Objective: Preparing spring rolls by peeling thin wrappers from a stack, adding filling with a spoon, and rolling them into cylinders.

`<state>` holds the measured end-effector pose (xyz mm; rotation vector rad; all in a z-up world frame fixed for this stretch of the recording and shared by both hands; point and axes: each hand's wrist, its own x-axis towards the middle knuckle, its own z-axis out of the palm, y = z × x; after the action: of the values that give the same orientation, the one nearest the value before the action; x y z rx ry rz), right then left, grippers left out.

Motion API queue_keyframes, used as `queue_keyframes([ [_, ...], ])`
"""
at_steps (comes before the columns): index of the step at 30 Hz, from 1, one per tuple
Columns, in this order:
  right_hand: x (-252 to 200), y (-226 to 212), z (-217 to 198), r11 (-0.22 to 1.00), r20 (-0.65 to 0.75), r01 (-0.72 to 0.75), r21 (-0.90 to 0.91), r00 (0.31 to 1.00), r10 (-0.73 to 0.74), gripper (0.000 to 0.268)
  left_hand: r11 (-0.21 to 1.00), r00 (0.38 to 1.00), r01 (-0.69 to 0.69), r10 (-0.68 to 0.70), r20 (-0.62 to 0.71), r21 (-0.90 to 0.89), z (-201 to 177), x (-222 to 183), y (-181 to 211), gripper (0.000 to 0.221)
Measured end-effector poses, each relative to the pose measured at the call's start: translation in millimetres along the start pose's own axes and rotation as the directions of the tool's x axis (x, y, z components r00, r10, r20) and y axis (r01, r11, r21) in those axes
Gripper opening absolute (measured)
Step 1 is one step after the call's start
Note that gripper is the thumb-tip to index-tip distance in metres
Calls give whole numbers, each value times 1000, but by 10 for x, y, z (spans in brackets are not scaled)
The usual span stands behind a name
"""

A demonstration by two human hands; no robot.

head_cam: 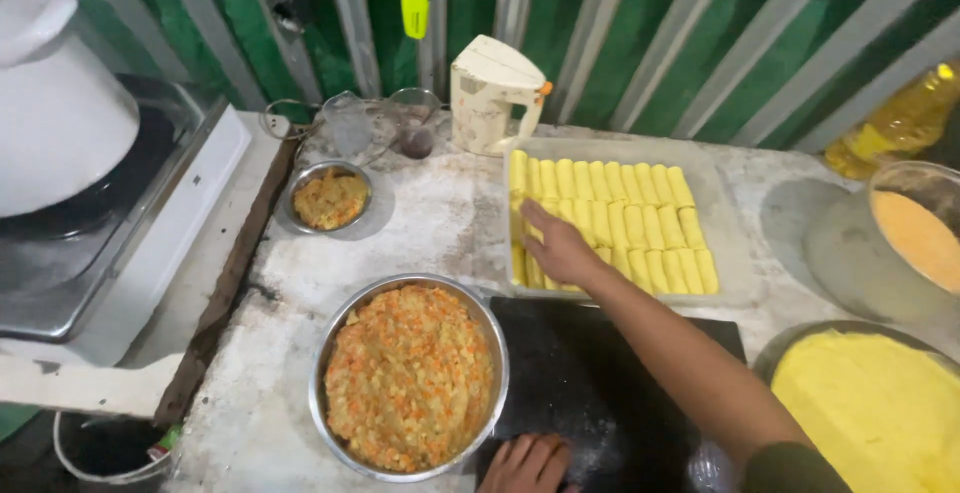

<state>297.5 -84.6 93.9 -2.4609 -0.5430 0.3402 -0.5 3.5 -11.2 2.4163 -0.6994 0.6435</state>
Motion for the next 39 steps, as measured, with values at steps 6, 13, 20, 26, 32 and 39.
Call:
queue_keyframes([
  [6, -2161, 270, -767, 951, -47, 291, 108, 957, -287, 38, 976, 997, 68, -73, -19, -205, -19, -41, -144, 35],
  [13, -4312, 1640, -1448, 939, -386, -335, 74, 859, 336, 26, 938, 975, 21, 57, 214, -346, -126, 978, 391, 23],
  [20, -5199, 2458, -1613, 599, -486, -800, 32, 511, 709, 33, 788, 747, -112, 468, 472, -605, 880, 2142, 1422, 24],
  [26, -5317, 2979, -1614, 666, -569, -729, -158, 619, 542, 25, 773, 660, -187, 556, 505, -607, 2125, 2681, 2173, 24],
  [32, -5165, 3028, -1696, 731, -524, -638, -240, 719, 456, 19, 786, 635, -325, 594, 495, -526, 2790, 3012, 2677, 26],
  [39, -5385, 3133, -1782, 672, -426, -684, -282, 718, 551, 27, 640, 522, -606, 768, 372, -471, 3219, 3134, 2767, 18],
])
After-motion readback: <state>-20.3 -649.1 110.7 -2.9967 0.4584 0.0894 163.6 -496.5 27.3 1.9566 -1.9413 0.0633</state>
